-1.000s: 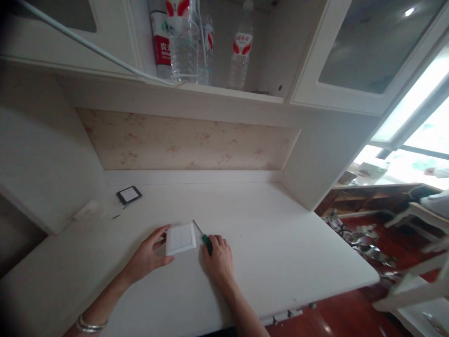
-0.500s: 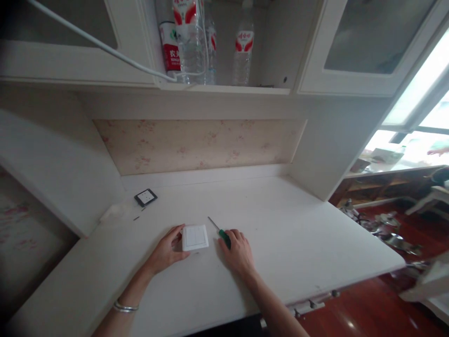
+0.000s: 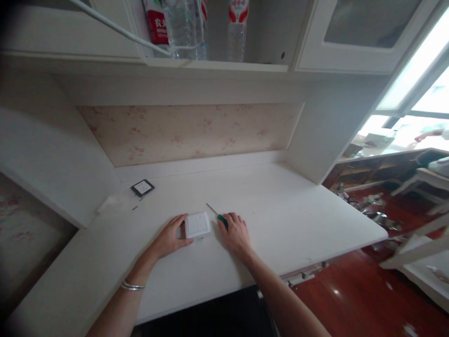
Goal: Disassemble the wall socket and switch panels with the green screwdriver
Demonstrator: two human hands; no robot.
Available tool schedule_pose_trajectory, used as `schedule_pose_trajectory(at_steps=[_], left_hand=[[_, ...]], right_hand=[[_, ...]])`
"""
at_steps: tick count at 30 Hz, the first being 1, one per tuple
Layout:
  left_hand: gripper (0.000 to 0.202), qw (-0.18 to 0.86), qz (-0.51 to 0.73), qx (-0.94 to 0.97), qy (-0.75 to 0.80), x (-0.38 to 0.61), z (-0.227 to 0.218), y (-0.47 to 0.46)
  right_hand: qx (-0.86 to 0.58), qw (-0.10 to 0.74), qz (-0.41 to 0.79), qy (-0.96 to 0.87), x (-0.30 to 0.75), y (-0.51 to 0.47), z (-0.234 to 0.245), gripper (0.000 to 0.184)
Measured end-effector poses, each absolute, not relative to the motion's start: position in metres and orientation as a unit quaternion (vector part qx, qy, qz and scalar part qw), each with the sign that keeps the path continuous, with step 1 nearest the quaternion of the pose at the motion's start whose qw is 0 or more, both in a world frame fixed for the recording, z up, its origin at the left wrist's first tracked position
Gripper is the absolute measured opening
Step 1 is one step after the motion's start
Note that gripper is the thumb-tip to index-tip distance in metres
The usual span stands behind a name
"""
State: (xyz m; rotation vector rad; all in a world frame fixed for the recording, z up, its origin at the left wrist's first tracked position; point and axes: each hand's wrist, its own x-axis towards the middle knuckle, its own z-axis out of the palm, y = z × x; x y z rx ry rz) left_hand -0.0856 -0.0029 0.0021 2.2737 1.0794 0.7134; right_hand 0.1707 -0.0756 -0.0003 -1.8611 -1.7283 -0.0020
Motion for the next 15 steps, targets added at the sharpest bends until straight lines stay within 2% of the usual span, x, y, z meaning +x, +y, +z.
schedule_pose_trajectory(at_steps=[4,8,12,15], left_hand=[[0.084,0.241,0.253,0.849,0.396,-0.086,0.002,-0.003],[0.093,0.229,0.255,0.851,0.399,-0.085,0.003,-0.005],[0.093,0.218,0.257,0.851,0.403,-0.084,0.007,-0.007],[0.089,0.216,0.266,0.849,0.404,-0.083,0.01,-0.009]], right_hand=[[-0.678,0.298,-0.069,-0.669,0.167,-0.083,0.004,0.028],[-0.586,0.3,-0.096,-0.746,0.157,-0.093,0.005,0.026],[-0.513,0.361,-0.046,-0.777,0.138,-0.092,0.002,0.032],[-0.519,0.435,-0.003,-0.736,0.117,-0.082,0.002,0.038]])
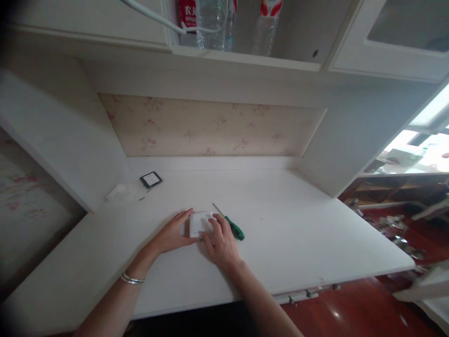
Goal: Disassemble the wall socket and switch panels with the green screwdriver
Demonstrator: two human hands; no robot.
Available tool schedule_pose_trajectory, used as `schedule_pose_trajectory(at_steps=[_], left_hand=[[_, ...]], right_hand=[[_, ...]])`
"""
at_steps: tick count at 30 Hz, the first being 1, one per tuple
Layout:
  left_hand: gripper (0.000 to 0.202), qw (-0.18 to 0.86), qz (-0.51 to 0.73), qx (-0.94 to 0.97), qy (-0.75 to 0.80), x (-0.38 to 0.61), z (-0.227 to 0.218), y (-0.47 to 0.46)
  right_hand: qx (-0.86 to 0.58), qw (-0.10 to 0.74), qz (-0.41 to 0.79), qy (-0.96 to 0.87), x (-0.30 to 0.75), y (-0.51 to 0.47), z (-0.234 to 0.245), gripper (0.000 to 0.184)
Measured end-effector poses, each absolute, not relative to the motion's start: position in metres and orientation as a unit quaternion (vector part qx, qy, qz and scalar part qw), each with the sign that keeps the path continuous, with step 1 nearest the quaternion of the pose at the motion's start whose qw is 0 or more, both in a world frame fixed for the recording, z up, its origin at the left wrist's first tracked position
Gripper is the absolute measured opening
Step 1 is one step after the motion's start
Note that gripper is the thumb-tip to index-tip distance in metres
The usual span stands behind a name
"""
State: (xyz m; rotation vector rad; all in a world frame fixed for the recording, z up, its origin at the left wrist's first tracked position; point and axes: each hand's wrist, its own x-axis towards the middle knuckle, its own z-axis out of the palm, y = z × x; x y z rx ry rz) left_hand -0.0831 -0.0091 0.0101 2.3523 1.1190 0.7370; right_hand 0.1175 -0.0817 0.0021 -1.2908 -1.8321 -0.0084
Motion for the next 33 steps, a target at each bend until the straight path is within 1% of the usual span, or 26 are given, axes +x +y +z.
schedule_pose_trajectory(at_steps=[2,5,8,12,15,17,20,23,27,31,33], left_hand=[[0.088,0.215,0.275,0.848,0.398,-0.084,0.012,-0.01],[0.088,0.217,0.288,0.843,0.4,-0.088,0.013,-0.01],[0.091,0.25,0.3,0.824,0.411,-0.092,0.009,-0.008],[0.098,0.32,0.313,0.797,0.405,-0.093,0.003,-0.004],[0.098,0.35,0.327,0.783,0.395,-0.092,0.007,-0.003],[0.09,0.369,0.337,0.776,0.384,-0.093,0.014,-0.003],[0.068,0.4,0.363,0.755,0.372,-0.096,0.023,0.0],[0.054,0.451,0.412,0.683,0.401,-0.099,0.024,0.005],[0.046,0.497,0.459,0.57,0.467,-0.099,0.016,0.013],[0.037,0.546,0.532,0.441,0.473,-0.096,0.008,0.028],[0.037,0.551,0.538,0.39,0.505,-0.096,0.007,0.041]], right_hand=[[-0.527,0.481,0.017,-0.701,0.103,-0.071,0.004,0.038],[-0.525,0.519,0.041,-0.673,0.088,-0.052,0.007,0.03],[-0.535,0.532,0.079,-0.651,0.085,-0.038,0.006,0.025],[-0.552,0.552,0.155,-0.605,0.094,-0.034,0.002,0.027],[-0.547,0.569,0.178,-0.587,0.101,-0.036,0.0,0.027],[-0.548,0.583,0.184,-0.571,0.103,-0.036,0.0,0.028],[-0.553,0.601,0.209,-0.538,0.104,-0.035,0.0,0.03],[-0.558,0.601,0.232,-0.523,0.103,-0.035,0.0,0.031],[-0.558,0.589,0.237,-0.534,0.103,-0.039,0.0,0.029],[-0.559,0.586,0.224,-0.542,0.103,-0.038,-0.003,0.027],[-0.563,0.588,0.228,-0.535,0.103,-0.037,-0.004,0.027]])
